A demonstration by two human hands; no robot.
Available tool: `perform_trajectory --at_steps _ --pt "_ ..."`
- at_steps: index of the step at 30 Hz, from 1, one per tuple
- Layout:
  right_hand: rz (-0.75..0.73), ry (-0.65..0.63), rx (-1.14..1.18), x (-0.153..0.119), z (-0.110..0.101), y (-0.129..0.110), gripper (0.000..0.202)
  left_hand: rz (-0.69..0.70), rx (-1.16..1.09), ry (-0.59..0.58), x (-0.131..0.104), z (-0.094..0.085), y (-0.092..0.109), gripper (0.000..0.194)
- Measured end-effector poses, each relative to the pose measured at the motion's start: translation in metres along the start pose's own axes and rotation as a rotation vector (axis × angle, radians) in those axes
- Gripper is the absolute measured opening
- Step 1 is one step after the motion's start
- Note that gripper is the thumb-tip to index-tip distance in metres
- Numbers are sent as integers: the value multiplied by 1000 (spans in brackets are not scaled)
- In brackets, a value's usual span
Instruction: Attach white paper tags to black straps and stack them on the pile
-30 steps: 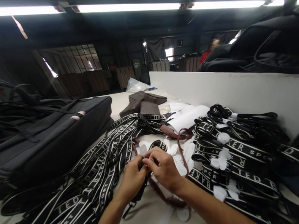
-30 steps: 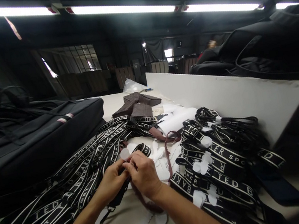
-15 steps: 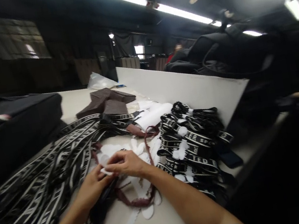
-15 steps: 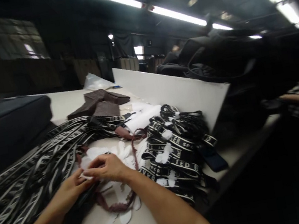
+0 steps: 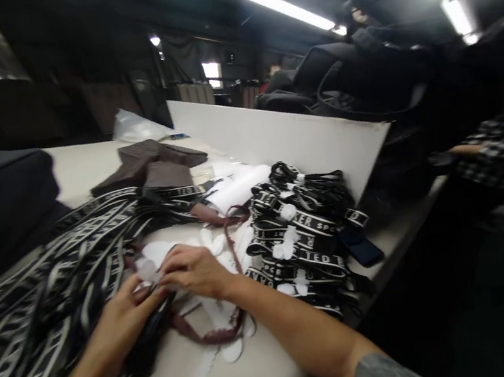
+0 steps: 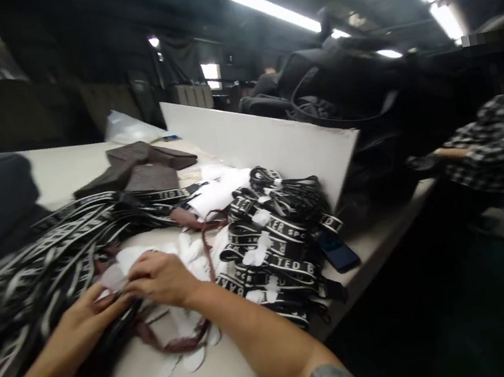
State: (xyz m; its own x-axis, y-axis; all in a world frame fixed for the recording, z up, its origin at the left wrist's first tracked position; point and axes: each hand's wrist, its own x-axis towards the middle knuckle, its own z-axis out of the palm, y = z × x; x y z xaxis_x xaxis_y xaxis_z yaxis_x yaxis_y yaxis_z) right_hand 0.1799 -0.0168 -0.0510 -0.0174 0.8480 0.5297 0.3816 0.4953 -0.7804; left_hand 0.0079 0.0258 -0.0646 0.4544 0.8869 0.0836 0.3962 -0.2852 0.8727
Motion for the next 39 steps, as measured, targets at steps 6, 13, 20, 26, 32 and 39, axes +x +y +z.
perform_trajectory --at_steps 6,13,20,26,32,39 --pt "152 167 227 -6 9 6 7 118 -113 13 -10 9 26 47" --pt "373 39 461 -9 16 12 25 176 107 280 -13 13 19 35" --pt "412 74 535 -9 18 10 36 266 200 378 -18 14 20 26" --pt "413 160 462 -11 21 2 34 369 236 383 -19 14 23 26" --pt "518 163 440 -9 20 5 19 582 436 295 -19 9 17 29" --pt "562 51 491 -8 17 11 6 517 382 351 -16 11 10 25"
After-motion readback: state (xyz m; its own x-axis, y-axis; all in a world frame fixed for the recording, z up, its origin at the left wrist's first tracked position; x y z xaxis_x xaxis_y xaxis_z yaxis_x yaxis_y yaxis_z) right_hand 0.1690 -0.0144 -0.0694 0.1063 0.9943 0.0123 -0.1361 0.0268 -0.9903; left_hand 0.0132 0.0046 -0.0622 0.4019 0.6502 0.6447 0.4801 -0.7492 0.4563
